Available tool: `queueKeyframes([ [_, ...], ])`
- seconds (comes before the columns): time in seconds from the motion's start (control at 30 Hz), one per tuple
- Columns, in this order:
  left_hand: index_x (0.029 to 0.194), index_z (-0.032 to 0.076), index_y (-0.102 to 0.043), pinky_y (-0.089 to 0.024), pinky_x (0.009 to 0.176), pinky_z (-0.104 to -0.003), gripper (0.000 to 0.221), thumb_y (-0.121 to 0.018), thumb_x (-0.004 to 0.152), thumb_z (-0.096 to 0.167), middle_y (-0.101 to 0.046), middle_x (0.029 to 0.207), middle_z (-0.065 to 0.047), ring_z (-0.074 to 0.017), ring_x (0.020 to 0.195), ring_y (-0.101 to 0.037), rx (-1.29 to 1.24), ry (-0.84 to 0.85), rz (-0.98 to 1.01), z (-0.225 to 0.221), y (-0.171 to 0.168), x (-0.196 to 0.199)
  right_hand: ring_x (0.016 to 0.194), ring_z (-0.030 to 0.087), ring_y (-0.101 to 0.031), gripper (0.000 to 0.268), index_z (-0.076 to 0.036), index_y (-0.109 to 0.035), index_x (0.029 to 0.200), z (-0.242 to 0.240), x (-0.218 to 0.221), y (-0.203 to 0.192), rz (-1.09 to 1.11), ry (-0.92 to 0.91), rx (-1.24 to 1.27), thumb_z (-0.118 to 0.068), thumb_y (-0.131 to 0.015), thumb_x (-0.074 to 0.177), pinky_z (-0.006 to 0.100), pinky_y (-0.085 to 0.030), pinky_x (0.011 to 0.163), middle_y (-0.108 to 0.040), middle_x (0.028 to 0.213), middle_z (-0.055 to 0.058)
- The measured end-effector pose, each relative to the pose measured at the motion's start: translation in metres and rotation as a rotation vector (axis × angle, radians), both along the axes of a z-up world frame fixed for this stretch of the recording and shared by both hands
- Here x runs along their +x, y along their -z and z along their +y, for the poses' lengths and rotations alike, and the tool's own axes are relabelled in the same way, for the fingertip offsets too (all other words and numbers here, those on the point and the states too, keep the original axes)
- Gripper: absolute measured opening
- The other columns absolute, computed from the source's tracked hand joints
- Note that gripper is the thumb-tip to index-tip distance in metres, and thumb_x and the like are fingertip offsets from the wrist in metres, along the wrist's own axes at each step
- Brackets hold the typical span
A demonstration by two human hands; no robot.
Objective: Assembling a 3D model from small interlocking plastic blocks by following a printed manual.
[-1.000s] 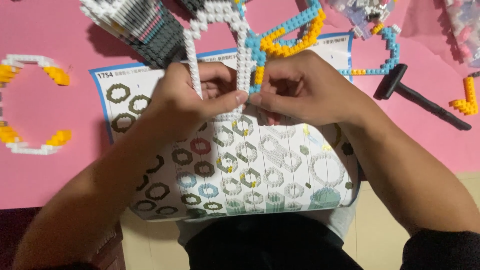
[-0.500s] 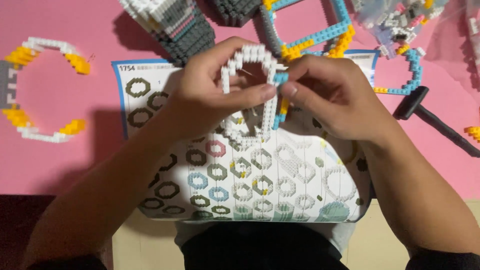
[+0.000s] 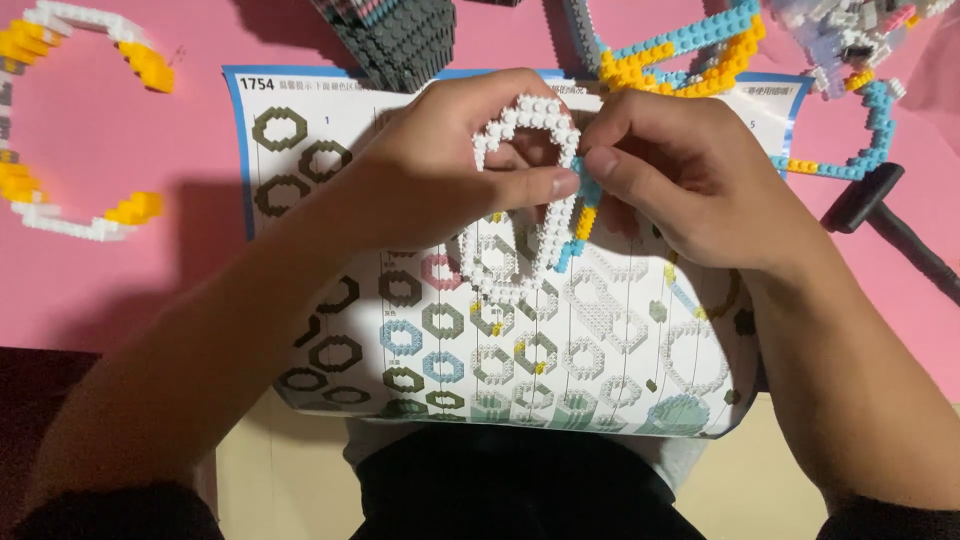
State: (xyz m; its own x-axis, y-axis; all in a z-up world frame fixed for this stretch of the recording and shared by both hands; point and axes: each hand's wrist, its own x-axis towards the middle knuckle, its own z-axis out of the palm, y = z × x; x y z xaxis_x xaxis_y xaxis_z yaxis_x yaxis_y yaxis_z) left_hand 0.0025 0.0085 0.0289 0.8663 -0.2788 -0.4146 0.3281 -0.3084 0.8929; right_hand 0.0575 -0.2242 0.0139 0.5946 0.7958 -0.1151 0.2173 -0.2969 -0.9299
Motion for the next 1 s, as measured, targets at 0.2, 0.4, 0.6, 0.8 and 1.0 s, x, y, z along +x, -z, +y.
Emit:
queueKeyframes([
  [0.2,0.119,0.024,-0.063,-0.049,0.077,-0.025,0.037,-0.074,0.087,0.041,-0.065,0.086,0.011,-0.0043,0.075,-0.073,0.174,0.021,0.070,0.000,-0.009,0.003,0.048,0.013,-0.049,0.019,-0.004,-0.053,0.102,-0.003,0.002,0.005,0.031,-0.026,0.029,-0.017,-0.048,0.115,0.026,-0.039,0.047,-0.053,0.059,0.006],
  [0.4,0.092,0.015,-0.062,-0.058,0.074,-0.023,0.025,-0.082,0.090,0.030,-0.069,0.084,0.007,-0.0056,0.076,-0.086,0.124,-0.048,0.093,-0.005,-0.010,0.003,0.051,0.012,-0.042,0.020,-0.004,-0.051,0.102,-0.004,0.002,0.006,0.044,-0.048,0.037,-0.018,-0.047,0.115,0.026,-0.037,0.049,-0.046,0.063,0.003],
  [0.6,0.089,0.014,-0.060,-0.061,0.070,-0.024,0.028,-0.084,0.092,0.028,-0.070,0.078,0.007,-0.0059,0.074,-0.084,0.142,-0.053,0.119,-0.006,-0.012,0.003,0.052,0.011,-0.048,0.021,-0.005,-0.052,0.102,-0.006,0.002,0.008,0.004,-0.061,0.014,-0.021,-0.048,0.115,0.025,-0.040,0.050,-0.050,0.066,0.003],
  [0.8,0.088,0.012,-0.059,-0.062,0.069,-0.026,0.029,-0.084,0.094,0.025,-0.072,0.074,0.005,-0.0082,0.075,-0.084,0.083,-0.047,0.098,-0.005,-0.006,0.003,0.052,0.012,-0.045,0.019,-0.003,-0.052,0.105,-0.007,0.002,0.011,0.034,-0.065,0.056,-0.018,-0.047,0.114,0.025,-0.040,0.050,-0.047,0.067,0.004],
  [1.0,0.085,0.013,-0.056,-0.062,0.071,-0.026,0.033,-0.085,0.094,0.026,-0.069,0.075,0.006,-0.0077,0.075,-0.086,0.080,-0.052,0.084,-0.005,-0.008,0.001,0.055,0.012,-0.047,0.019,-0.002,-0.053,0.104,-0.008,0.000,0.013,-0.026,-0.051,0.041,-0.018,-0.048,0.115,0.026,-0.040,0.053,-0.049,0.073,0.004],
])
